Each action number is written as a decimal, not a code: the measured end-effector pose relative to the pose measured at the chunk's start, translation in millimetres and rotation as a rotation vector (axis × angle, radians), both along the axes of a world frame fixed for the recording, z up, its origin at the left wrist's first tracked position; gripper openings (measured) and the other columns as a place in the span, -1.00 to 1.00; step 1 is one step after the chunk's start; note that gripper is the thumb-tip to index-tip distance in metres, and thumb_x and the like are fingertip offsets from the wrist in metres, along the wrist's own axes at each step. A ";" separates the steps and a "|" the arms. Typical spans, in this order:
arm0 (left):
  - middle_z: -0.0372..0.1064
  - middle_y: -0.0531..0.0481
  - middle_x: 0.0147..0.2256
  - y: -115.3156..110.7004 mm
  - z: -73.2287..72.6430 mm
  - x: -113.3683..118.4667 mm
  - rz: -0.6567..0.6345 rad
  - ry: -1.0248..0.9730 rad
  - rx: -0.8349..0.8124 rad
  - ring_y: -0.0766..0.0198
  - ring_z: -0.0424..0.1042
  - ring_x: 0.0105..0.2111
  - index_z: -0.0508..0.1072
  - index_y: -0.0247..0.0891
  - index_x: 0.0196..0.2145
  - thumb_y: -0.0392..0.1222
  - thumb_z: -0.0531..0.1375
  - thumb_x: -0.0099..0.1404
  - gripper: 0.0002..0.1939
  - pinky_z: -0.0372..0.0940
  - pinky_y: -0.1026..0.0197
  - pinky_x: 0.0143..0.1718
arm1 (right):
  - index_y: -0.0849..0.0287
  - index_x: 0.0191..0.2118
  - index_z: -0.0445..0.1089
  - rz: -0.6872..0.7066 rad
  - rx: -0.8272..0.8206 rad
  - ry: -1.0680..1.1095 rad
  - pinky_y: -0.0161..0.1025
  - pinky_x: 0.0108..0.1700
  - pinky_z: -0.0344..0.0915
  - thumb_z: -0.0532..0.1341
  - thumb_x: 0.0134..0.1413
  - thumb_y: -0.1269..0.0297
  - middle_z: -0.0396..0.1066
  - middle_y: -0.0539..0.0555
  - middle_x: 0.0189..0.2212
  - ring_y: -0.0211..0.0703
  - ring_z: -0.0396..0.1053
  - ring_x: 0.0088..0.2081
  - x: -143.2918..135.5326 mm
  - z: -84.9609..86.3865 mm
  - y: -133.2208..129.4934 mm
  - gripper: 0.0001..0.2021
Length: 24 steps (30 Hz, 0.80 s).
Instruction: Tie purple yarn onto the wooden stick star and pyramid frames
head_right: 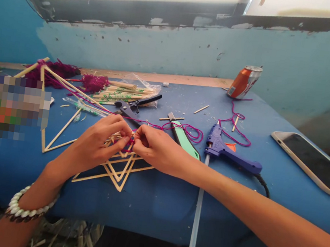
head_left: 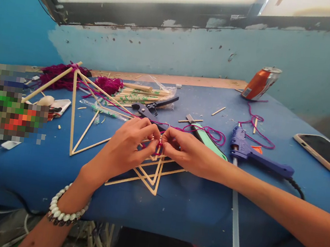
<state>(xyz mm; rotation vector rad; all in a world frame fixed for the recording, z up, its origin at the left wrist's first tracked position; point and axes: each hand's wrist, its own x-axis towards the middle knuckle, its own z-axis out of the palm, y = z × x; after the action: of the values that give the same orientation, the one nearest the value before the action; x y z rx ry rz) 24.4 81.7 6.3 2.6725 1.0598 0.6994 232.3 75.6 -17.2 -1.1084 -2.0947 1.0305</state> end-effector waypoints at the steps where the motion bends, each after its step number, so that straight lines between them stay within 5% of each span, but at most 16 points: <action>1: 0.31 0.04 -0.30 -0.1 -0.2 -0.3 0.020 -0.009 0.007 0.22 0.28 -0.25 0.34 -0.21 -0.28 -0.24 0.05 0.44 -0.87 0.19 0.12 -0.12 | 0.15 -0.25 0.24 -0.006 -0.003 0.000 -0.32 -0.41 0.08 0.11 0.28 0.26 0.28 -0.07 -0.42 -0.28 0.18 -0.40 -0.1 -0.2 0.2 -0.91; 12: 0.44 0.03 -0.22 1.3 0.6 -0.7 0.027 -0.081 0.051 0.18 0.37 -0.16 0.48 -0.19 -0.24 -0.22 0.21 0.36 -0.95 0.22 0.08 -0.02 | 0.16 -0.25 0.26 0.011 -0.059 0.043 -0.28 -0.37 0.12 0.07 0.34 0.16 0.31 -0.05 -0.40 -0.27 0.21 -0.40 0.6 -0.4 4.1 -0.81; 18: 0.39 0.00 -0.19 -1.2 -0.4 -3.1 -0.027 -0.099 -0.031 0.20 0.35 -0.14 0.31 -0.21 -0.23 -0.33 0.08 0.39 -0.94 0.25 0.08 -0.03 | 0.17 -0.24 0.26 0.012 -0.047 0.046 -0.29 -0.37 0.12 0.08 0.35 0.17 0.29 -0.05 -0.41 -0.27 0.21 -0.39 0.3 0.5 4.4 -0.81; 24: 0.40 -0.03 -0.07 -0.6 1.5 -5.4 -0.063 -0.054 0.147 0.16 0.33 -0.03 0.42 -0.19 -0.10 -0.32 0.18 0.34 -0.82 0.23 0.05 0.07 | 0.18 -0.23 0.27 0.022 -0.055 0.054 -0.29 -0.36 0.13 0.09 0.32 0.22 0.30 -0.03 -0.39 -0.25 0.22 -0.38 1.6 1.3 4.5 -0.85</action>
<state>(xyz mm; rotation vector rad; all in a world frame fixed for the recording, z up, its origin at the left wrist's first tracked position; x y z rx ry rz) 18.9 81.1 7.9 2.7779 0.9406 0.8636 233.9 80.1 -15.9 -1.0747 -2.0517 1.1221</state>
